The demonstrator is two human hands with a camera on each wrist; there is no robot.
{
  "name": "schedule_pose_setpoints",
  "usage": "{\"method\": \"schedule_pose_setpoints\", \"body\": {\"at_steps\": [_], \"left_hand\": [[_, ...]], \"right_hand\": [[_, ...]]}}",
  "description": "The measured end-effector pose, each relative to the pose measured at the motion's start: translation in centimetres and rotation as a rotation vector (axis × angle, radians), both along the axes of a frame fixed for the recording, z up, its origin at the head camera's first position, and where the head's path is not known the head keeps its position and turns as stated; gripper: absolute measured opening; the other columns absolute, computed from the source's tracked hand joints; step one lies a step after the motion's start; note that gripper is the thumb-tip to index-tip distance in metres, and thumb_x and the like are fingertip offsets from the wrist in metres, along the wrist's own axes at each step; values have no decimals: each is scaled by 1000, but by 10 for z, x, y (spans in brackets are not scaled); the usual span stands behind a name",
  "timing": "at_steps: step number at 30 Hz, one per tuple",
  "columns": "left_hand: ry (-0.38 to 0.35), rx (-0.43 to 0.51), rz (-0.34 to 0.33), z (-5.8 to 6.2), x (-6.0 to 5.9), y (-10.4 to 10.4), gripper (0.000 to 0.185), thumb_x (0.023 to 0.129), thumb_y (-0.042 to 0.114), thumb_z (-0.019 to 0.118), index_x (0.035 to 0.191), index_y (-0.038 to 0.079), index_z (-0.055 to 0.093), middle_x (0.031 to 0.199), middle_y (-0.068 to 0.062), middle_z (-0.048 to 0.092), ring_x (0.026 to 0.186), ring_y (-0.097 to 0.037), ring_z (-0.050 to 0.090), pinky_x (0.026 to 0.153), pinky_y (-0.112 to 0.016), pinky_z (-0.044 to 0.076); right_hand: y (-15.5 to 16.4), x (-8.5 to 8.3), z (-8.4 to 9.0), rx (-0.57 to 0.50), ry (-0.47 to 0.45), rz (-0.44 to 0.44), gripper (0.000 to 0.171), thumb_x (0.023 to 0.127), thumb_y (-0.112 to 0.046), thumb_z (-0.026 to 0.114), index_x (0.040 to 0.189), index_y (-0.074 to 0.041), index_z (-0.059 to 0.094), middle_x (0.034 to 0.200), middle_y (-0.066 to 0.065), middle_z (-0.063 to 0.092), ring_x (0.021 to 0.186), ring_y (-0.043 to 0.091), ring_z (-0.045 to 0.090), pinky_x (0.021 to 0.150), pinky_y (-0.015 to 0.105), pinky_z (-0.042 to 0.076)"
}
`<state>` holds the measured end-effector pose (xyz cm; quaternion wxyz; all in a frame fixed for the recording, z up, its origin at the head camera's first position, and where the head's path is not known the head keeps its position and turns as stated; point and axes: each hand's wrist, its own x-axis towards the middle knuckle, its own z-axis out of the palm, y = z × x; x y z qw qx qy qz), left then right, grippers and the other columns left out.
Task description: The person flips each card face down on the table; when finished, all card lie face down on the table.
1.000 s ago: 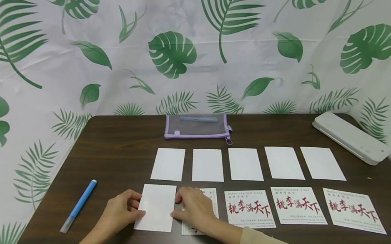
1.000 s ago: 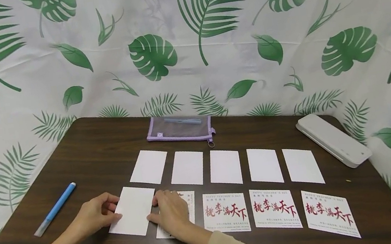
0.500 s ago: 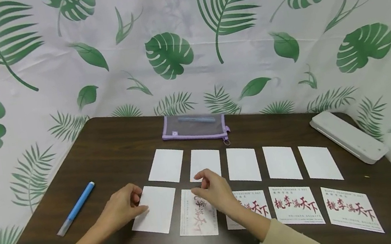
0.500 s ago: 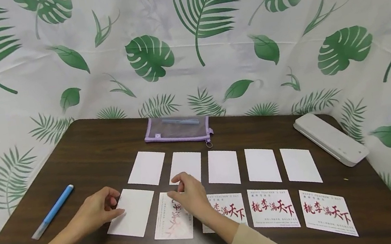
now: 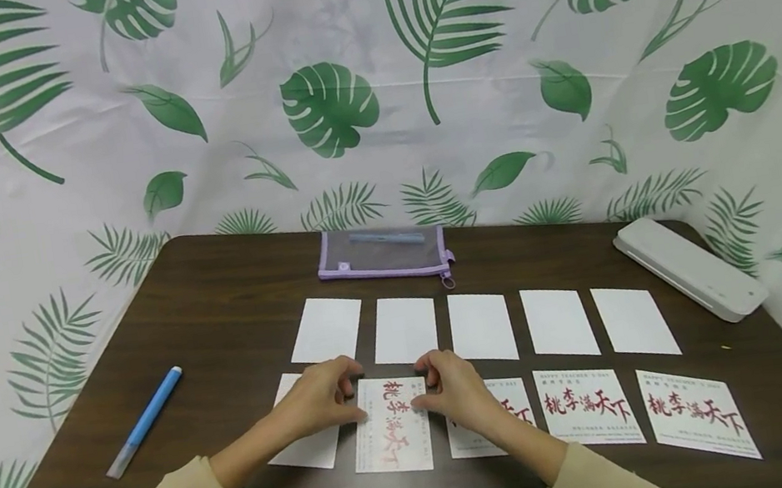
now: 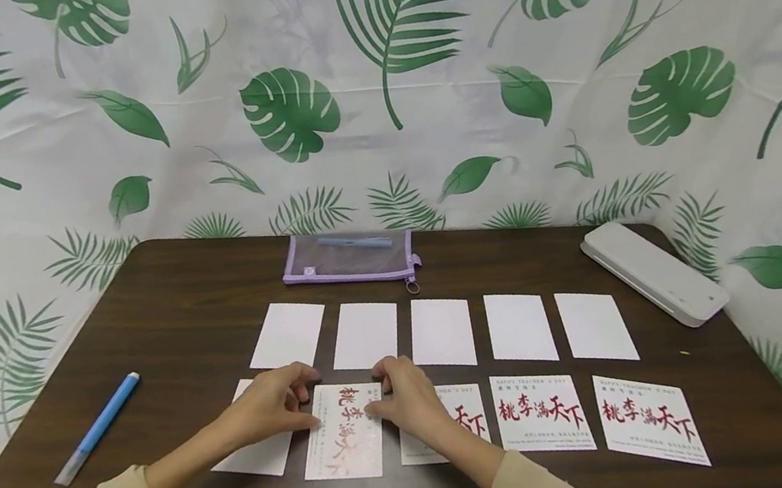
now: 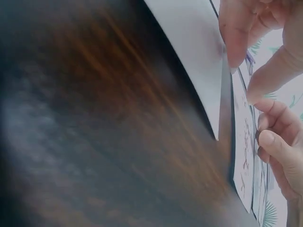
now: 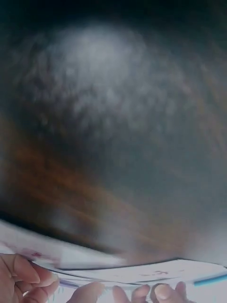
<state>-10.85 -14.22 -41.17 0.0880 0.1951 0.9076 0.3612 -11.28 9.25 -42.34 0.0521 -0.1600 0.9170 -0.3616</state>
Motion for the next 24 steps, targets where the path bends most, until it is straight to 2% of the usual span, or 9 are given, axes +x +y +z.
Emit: {"method": "schedule_pose_setpoints", "body": {"at_steps": [14,22,24], "left_hand": [[-2,-54,-50,4,-5,6,44,69,3,85,103,2,57,74,0,55,64,-6,45,60,-19,39],[28,-41,17,1,-2,10,45,67,2,85,99,8,54,85,-3,52,75,-11,48,65,-20,40],[29,-6,34,-1,-1,9,43,68,1,83,97,9,53,87,-4,55,78,-12,50,67,-20,42]], "right_hand": [[0,0,-5,31,32,11,35,73,-5,83,100,0,62,83,5,54,71,11,45,60,20,38],[0,1,-4,29,44,3,35,74,-4,82,96,-6,55,82,3,53,71,11,44,60,19,37],[0,2,-2,15,49,-3,33,76,-4,81,95,-8,54,79,1,54,68,10,45,58,19,38]]}}
